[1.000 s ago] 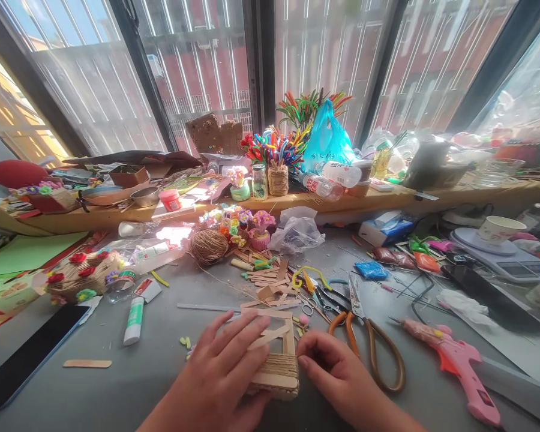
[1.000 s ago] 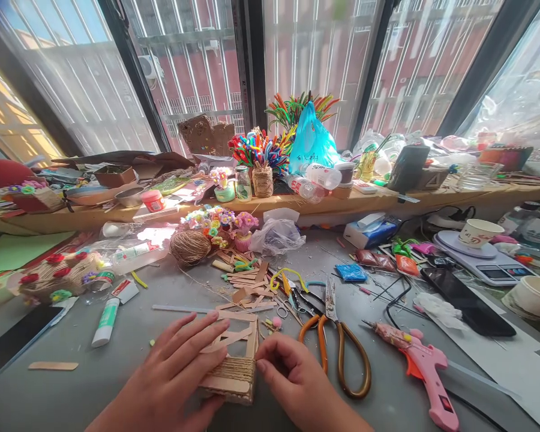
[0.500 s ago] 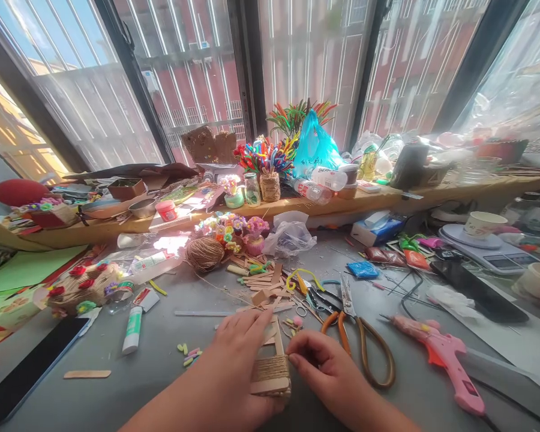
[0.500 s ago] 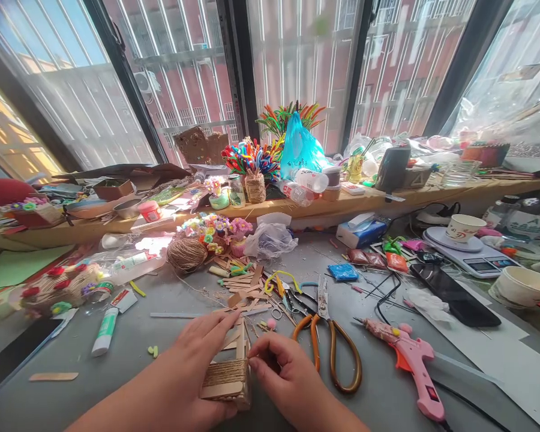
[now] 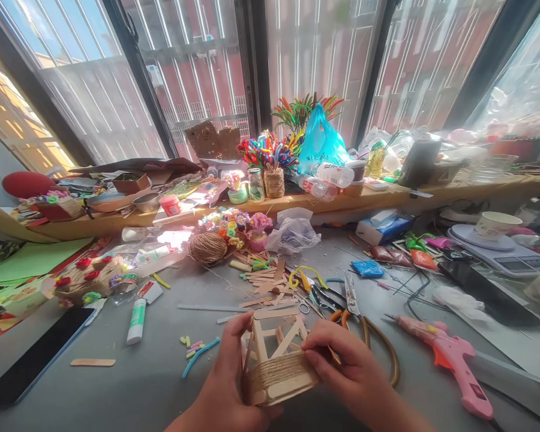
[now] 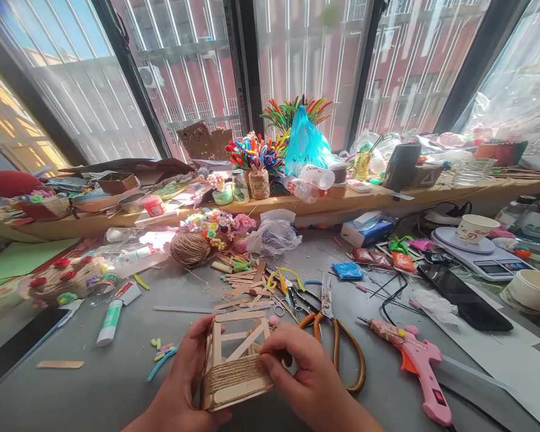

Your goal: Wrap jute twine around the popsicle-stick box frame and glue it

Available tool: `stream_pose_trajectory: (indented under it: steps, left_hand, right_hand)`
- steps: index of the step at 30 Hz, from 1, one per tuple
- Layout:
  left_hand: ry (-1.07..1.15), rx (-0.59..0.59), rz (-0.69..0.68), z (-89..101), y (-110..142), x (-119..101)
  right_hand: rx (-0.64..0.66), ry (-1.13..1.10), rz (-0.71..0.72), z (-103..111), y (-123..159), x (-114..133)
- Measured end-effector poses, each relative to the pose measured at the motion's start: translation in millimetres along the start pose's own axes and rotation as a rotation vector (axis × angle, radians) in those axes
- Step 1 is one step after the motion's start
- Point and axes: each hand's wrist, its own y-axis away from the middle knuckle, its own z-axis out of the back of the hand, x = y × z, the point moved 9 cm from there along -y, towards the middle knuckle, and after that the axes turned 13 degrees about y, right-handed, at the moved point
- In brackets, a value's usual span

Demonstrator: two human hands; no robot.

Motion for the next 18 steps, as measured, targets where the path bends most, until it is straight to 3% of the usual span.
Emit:
stream_pose_trajectory:
  steps: [5, 9, 18]
  left_hand:
    - [0.140, -0.077, 0.022, 5.1, 12, 15]
    - [0.152, -0.090, 0.079, 9.0, 16, 26]
    - [-0.201, -0.134, 0.246, 38.8, 31, 49]
  right_hand:
    - [-0.038, 0.079, 0.108, 13, -2, 5]
    - [-0.015, 0.114, 0.099, 8, 2, -2]
    - [-0.004, 0.115, 0.132, -1, 1, 7]
